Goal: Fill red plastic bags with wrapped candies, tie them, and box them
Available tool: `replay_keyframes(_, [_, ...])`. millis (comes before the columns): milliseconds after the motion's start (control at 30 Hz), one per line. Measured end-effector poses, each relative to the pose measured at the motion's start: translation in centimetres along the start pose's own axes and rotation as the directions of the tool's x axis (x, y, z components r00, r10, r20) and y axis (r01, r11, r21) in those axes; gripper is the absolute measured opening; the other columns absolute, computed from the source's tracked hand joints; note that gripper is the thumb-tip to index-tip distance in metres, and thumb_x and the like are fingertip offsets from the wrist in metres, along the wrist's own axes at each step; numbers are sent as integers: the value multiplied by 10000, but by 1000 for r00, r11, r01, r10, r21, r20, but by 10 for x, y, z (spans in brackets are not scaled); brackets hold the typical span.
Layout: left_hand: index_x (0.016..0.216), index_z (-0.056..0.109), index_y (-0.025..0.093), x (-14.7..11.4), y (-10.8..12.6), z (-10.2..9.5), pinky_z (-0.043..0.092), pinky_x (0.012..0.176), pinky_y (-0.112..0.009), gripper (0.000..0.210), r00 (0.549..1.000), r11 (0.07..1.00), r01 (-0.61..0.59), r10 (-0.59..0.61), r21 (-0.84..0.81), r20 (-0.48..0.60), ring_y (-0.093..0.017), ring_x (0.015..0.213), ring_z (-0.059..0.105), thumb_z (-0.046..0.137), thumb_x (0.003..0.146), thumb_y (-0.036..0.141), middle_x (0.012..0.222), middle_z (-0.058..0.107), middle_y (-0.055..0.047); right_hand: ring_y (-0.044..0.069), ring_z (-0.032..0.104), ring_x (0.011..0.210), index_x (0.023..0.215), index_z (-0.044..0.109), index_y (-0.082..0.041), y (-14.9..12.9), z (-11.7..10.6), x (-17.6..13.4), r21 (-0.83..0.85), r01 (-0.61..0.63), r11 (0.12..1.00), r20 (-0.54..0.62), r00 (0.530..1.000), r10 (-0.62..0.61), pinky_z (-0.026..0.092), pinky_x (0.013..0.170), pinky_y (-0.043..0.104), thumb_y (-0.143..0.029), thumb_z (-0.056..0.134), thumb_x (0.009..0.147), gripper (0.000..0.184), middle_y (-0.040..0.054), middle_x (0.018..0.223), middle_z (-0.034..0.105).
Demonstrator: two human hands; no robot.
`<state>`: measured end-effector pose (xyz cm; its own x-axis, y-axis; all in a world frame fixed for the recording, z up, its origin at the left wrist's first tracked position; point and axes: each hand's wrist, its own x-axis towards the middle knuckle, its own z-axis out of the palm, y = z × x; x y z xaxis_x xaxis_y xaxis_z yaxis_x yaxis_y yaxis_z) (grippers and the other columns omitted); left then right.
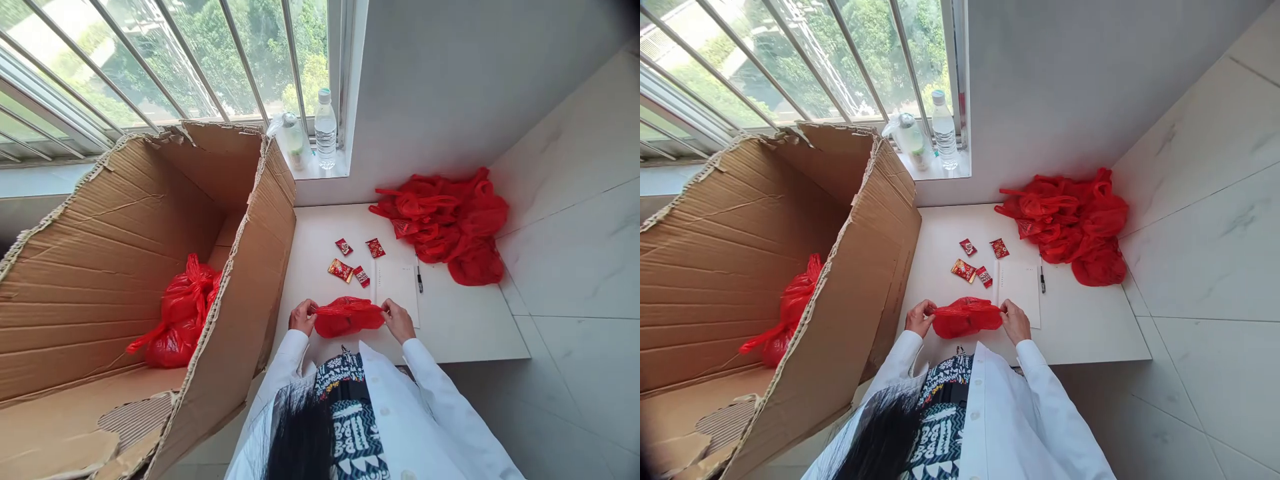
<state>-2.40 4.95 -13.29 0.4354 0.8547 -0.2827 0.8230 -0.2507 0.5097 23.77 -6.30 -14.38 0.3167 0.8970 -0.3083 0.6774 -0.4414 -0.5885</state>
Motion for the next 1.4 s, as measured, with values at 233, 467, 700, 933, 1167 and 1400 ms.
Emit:
replay_keyframes(233, [1082,598,197,7,49,18,353,988,-478,443,968,974,-228,226,2,108,-281,1173,428,718,663,121,1155,563,-76,227,514,1044,1040,626,-255,-39,12,12,120,160,980,113,978,-174,366,915,332,-104,601,630,438,49,1073,625])
replay_keyframes(467, [861,602,143,13,31,9,471,834,-382,145,986,984,-163,165,-71,19,-164,878,583,555,880,279,891,621,-27,179,573,792,820,639,-237,-35,10,22,419,-16,908,-14,1000,24,428,746,287,-227,487,765,162,14,846,667])
replay_keyframes(700, [995,544,181,-1,40,-9,471,827,-322,232,983,967,-179,170,-179,-66,-183,960,552,602,778,239,989,595,-42,165,595,735,897,586,-185,-29,2,9,796,-137,590,41,984,173,476,659,270,-480,536,754,331,32,839,654])
replay_keyframes(933, [917,632,223,4,84,15,323,976,-475,363,969,967,-248,248,-60,-13,-310,1123,424,737,580,137,1097,547,-96,135,563,638,877,591,-173,-58,7,10,918,-152,367,94,981,172,466,628,266,-475,647,679,366,-4,727,620])
replay_keyframes(1167, [846,666,200,4,46,-20,455,759,-290,261,979,964,-202,201,-174,-24,-166,794,582,484,733,51,861,606,-38,136,543,681,839,631,-149,-31,-12,10,928,-98,358,-1,964,265,432,638,247,-413,679,624,344,18,768,648])
replay_keyframes(1400, [827,670,136,4,55,-42,481,695,-243,208,947,874,-312,315,-374,-54,-153,764,614,468,782,157,794,648,-41,130,521,629,823,607,-161,-31,-26,6,852,-74,518,-92,953,287,412,608,242,-471,600,673,345,2,719,631])
